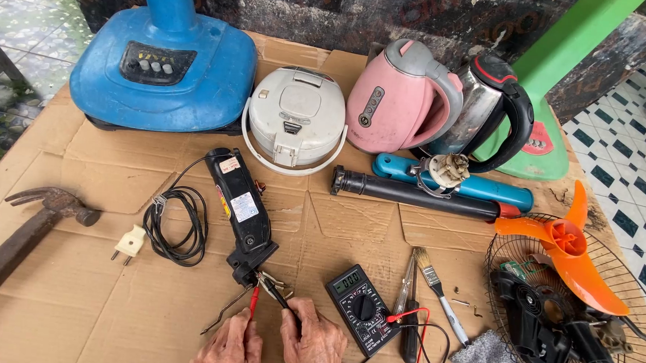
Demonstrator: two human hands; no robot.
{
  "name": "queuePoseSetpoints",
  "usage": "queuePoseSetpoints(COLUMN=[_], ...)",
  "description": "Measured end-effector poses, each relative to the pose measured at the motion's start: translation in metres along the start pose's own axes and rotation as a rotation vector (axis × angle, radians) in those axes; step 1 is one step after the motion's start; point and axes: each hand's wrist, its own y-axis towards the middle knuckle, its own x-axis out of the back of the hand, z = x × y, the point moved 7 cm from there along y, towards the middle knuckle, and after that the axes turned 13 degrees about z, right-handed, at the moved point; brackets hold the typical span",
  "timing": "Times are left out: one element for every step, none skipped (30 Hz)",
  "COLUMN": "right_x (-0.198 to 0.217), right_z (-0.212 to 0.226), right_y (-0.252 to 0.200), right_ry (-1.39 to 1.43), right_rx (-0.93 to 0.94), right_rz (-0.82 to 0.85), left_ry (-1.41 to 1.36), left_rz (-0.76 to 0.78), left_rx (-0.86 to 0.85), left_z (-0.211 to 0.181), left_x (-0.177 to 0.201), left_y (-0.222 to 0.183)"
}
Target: The person uses a multimeter to test the electrical continuity of a black power tool and its plug. They place the multimeter probes on the exposed wires and the plug prongs, checking for a reading on the multimeter display.
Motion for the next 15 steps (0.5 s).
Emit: queuePoseSetpoints(right_x=[0.001, 0.001, 0.002, 0.002, 0.003, 0.003, 0.003, 0.003, 0.002, 0.004, 0.007, 0.01, 0.013, 0.02, 0.027], right_z=[0.0, 0.002, 0.003, 0.003, 0.003, 0.003, 0.002, 0.001, 0.001, 0.001, 0.004, 0.006, 0.006, 0.008, 0.01], right_y=[0.0, 0.0, 0.001, 0.002, 0.002, 0.002, 0.003, 0.004, 0.005, 0.004, 0.003, 0.003, 0.002, 0.0, -0.003], right_ry=[0.0, -0.004, -0.007, -0.008, -0.01, -0.012, -0.012, -0.01, -0.008, -0.008, 0.004, 0.016, 0.016, -0.014, -0.044], right_rx=[-0.001, 0.005, 0.013, 0.013, 0.005, -0.002, -0.003, 0.002, 0.01, 0.01, 0.046, 0.081, 0.082, 0.124, 0.164], right_rz=[-0.001, 0.006, 0.014, 0.013, 0.017, 0.02, 0.019, 0.033, 0.048, 0.047, 0.036, 0.024, 0.024, -0.05, -0.122], left_ry=[0.0, -0.002, -0.005, -0.005, -0.001, 0.004, 0.004, -0.006, -0.015, -0.015, 0.002, 0.019, 0.019, 0.002, -0.017], left_rz=[0.001, -0.006, -0.014, -0.014, -0.004, 0.007, 0.007, 0.014, 0.019, 0.019, 0.01, 0.002, 0.001, 0.002, 0.006], left_rx=[-0.001, -0.012, -0.023, -0.023, -0.021, -0.019, -0.02, -0.018, -0.015, -0.015, -0.028, -0.042, -0.042, -0.066, -0.091], left_z=[0.0, -0.001, -0.002, -0.003, -0.003, -0.004, -0.004, -0.003, -0.003, -0.002, -0.003, -0.004, -0.003, -0.005, -0.006], left_x=[0.001, 0.002, 0.003, 0.003, 0.003, 0.003, 0.002, 0.002, 0.002, 0.001, 0.001, 0.0, 0.001, 0.002, 0.002], left_y=[0.001, 0.001, 0.002, 0.002, 0.002, 0.002, 0.002, 0.002, 0.002, 0.002, 0.001, 0.001, 0.0, 0.0, -0.001])
